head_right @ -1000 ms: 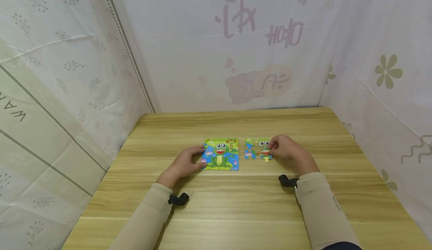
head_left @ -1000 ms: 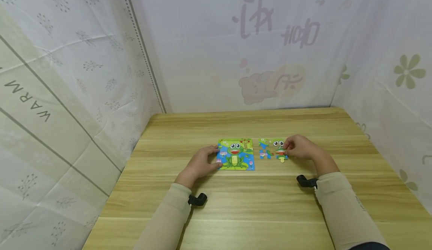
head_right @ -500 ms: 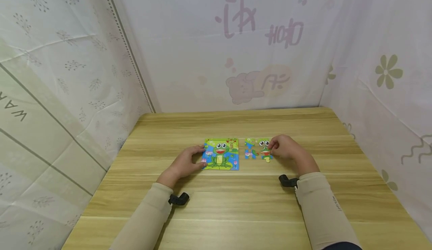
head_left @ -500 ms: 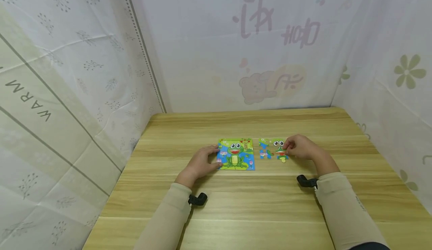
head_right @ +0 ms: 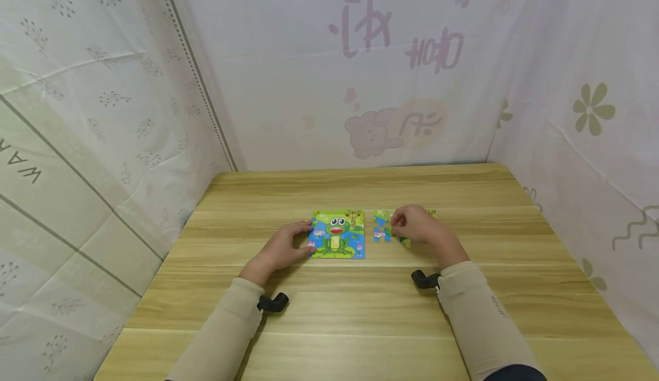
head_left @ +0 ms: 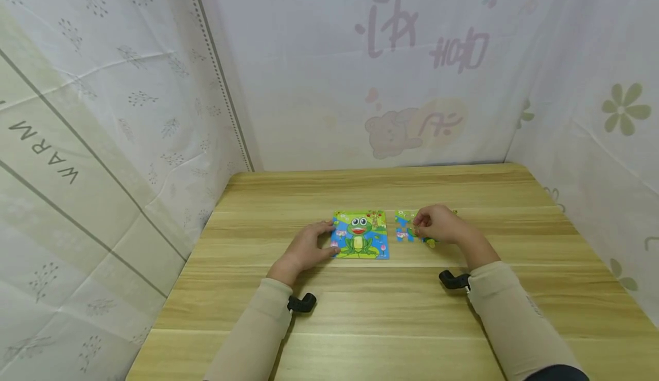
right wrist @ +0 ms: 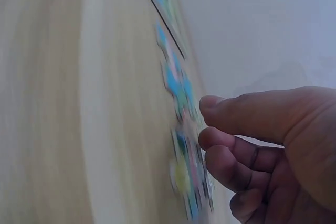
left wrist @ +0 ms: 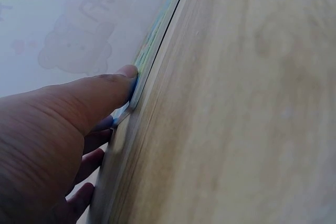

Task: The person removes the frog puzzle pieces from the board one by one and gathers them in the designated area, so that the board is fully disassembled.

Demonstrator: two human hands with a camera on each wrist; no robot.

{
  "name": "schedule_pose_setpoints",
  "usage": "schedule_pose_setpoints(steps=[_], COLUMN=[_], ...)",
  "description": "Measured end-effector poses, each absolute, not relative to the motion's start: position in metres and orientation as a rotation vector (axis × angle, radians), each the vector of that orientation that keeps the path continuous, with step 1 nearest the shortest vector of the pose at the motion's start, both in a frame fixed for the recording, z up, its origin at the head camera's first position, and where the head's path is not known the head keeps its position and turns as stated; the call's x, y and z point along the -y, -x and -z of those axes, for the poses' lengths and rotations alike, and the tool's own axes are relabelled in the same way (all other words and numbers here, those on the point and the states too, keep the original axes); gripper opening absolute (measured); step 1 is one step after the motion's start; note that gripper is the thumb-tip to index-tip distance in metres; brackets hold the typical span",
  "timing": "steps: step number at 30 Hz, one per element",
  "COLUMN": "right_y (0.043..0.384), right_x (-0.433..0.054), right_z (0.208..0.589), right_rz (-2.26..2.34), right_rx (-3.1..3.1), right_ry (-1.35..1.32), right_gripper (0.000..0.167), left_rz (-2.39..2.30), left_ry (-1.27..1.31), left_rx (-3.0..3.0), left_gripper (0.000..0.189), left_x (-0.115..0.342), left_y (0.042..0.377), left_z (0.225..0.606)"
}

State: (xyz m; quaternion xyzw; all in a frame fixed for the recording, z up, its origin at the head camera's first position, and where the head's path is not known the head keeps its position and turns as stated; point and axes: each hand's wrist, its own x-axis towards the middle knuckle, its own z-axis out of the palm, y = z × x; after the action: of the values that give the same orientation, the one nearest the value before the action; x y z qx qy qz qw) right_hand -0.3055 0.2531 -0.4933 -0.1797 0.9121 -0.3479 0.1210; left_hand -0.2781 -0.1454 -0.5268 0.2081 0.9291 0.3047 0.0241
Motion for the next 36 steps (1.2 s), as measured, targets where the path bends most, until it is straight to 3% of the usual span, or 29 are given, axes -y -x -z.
schedule_pose_setpoints(steps=[8, 19, 36], right_y=[0.308, 0.314, 0.315], right_x=[-0.211, -0.168, -0.165], right_z=[0.493, 0.501, 0.507], right_rz=[0.969, 0.856, 0.891], right_rx=[-2.685, -2.698, -2.714], right_ry=[0.577, 0.624, 0.584], right_gripper=[0.016, 0.046, 0.035], left_rz=[-0.955, -0.899, -0.853], left_ry=[-0.646, -0.626, -0.669], left_rx=[-2.870, -2.884, -2.901], left_gripper=[0.065, 0.065, 0.065], left_x=[0.145, 0.145, 0.143], left_y=[0.278, 0.278, 0.277], left_z=[0.529, 0.526, 0.522])
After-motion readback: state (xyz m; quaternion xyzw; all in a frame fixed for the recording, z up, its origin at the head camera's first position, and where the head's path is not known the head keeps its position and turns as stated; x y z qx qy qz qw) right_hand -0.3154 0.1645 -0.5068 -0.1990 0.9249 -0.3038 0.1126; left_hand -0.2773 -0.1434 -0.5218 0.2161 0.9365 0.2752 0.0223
